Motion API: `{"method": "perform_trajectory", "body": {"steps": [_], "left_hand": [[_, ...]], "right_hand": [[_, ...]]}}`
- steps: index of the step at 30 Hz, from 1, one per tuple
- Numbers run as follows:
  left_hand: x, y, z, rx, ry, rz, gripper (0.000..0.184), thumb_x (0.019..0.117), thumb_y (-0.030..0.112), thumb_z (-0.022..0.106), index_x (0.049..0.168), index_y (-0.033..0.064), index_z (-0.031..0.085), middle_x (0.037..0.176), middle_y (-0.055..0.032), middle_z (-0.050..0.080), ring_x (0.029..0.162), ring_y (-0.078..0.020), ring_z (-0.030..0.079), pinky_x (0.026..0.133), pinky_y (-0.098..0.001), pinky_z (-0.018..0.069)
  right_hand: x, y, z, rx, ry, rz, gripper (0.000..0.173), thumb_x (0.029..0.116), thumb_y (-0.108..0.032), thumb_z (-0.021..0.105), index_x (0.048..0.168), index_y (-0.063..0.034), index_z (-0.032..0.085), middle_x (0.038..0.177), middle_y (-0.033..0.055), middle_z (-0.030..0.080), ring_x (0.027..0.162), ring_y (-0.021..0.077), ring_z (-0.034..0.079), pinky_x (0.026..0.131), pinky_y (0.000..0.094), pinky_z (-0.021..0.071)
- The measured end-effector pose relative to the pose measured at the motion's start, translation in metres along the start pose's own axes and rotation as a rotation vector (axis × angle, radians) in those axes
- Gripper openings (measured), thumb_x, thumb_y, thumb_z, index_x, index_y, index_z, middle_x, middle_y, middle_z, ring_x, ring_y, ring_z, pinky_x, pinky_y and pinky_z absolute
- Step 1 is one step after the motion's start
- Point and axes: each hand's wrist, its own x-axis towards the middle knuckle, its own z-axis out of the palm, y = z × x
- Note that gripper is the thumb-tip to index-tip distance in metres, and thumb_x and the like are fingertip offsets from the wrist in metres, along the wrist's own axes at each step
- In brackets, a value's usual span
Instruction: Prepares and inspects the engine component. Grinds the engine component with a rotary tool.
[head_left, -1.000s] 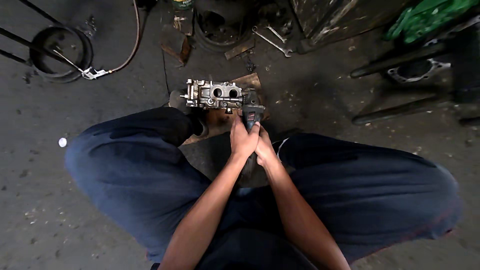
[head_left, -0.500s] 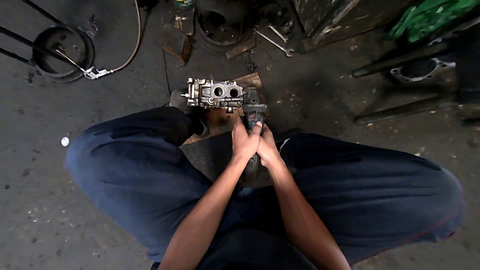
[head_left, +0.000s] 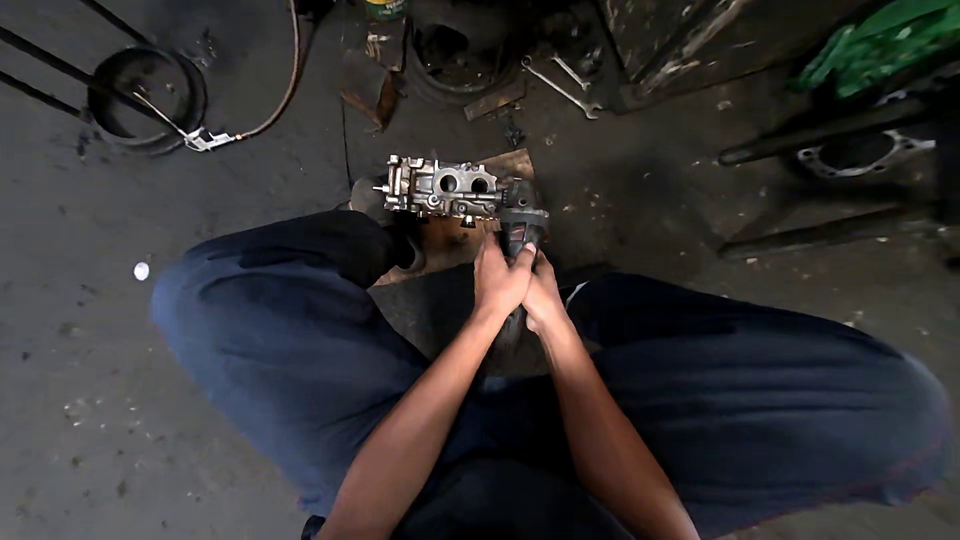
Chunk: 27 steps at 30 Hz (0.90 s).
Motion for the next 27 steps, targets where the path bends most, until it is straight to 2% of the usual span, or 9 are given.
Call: {"method": "perform_trajectory", "body": {"steps": [2,5,10,13,15,19,23,27], "left_hand": [[0.001,-0.0013,0.0011,0.007,0.014,0.012,0.047,0.0994,0.035,0.064,0.135,0.0049,0.057,0.118,-0.0155,0.068,0.107,-0.0255,0.067,0.094,-0.0498,0.0561],[-0.0016,-0.0006,-0.0017,-0.017,0.02,0.012,0.047,0.0983,0.033,0.065,0.135,0.0046,0.057,0.118,-0.0152,0.068,0.108,-0.0246,0.068,0.095,-0.0482,0.056],[0.0017,-0.0018,-0.0031,-0.029,0.029,0.006,0.054,0.0994,0.034,0.064,0.144,0.0061,0.052,0.123,-0.0156,0.067,0.112,-0.0253,0.067,0.097,-0.05,0.0552],[-0.001,-0.0031,-0.0038,-0.057,0.032,0.019,0.051,0.0983,0.032,0.066,0.14,0.0059,0.054,0.119,-0.0144,0.069,0.108,-0.023,0.069,0.095,-0.0472,0.0569],[-0.0012,-0.0014,-0.0039,-0.059,0.017,0.012,0.052,0.0985,0.031,0.066,0.142,0.0046,0.053,0.121,-0.0154,0.068,0.109,-0.0236,0.068,0.097,-0.047,0.0559],[0.005,0.0002,-0.0028,-0.036,0.036,0.008,0.05,0.0998,0.033,0.065,0.14,0.0059,0.053,0.12,-0.0154,0.068,0.109,-0.0257,0.068,0.094,-0.0507,0.0564],[-0.001,0.0007,-0.0041,-0.056,0.029,0.008,0.056,0.099,0.031,0.065,0.145,0.0044,0.05,0.125,-0.0161,0.067,0.113,-0.0244,0.066,0.098,-0.0479,0.0551],[-0.0047,0.0003,-0.0014,-0.039,0.009,-0.007,0.051,0.0993,0.033,0.065,0.14,0.0049,0.054,0.122,-0.0156,0.068,0.11,-0.0252,0.067,0.096,-0.05,0.0555]], "right_hand": [[0.0011,0.002,-0.0002,0.009,-0.005,-0.005,0.032,0.1017,-0.016,0.059,0.132,-0.0062,0.055,0.106,0.0108,0.07,0.095,0.0161,0.069,0.083,0.0355,0.0593],[-0.0017,-0.0005,0.0006,0.01,-0.022,-0.014,0.035,0.0991,-0.013,0.061,0.132,-0.0044,0.055,0.106,0.011,0.069,0.094,0.0153,0.069,0.083,0.0342,0.0595],[0.0021,-0.0002,0.0039,0.01,-0.025,-0.003,0.031,0.1004,-0.015,0.061,0.13,-0.0068,0.056,0.103,0.01,0.07,0.092,0.0165,0.069,0.081,0.0361,0.0596],[-0.0022,-0.0021,0.0038,-0.002,-0.021,-0.012,0.035,0.0978,-0.014,0.063,0.13,-0.0049,0.055,0.105,0.0108,0.07,0.093,0.0159,0.07,0.082,0.035,0.0601],[-0.0032,-0.005,0.0035,0.003,-0.017,-0.009,0.034,0.0966,-0.013,0.063,0.129,-0.0042,0.055,0.103,0.0105,0.069,0.092,0.0153,0.069,0.081,0.0342,0.0599],[0.0031,-0.0041,0.0046,0.008,-0.024,0.011,0.029,0.1016,-0.016,0.06,0.13,-0.008,0.056,0.101,0.0096,0.069,0.089,0.0164,0.069,0.079,0.0366,0.0592],[-0.0014,-0.0053,0.0034,-0.002,-0.018,0.006,0.032,0.0986,-0.013,0.062,0.129,-0.0048,0.055,0.102,0.0111,0.069,0.091,0.0162,0.069,0.08,0.0356,0.0597],[-0.0043,-0.0018,-0.0002,-0.007,-0.01,0.014,0.034,0.0996,-0.014,0.062,0.132,-0.0059,0.055,0.106,0.011,0.069,0.094,0.017,0.069,0.083,0.0373,0.0598]]}}
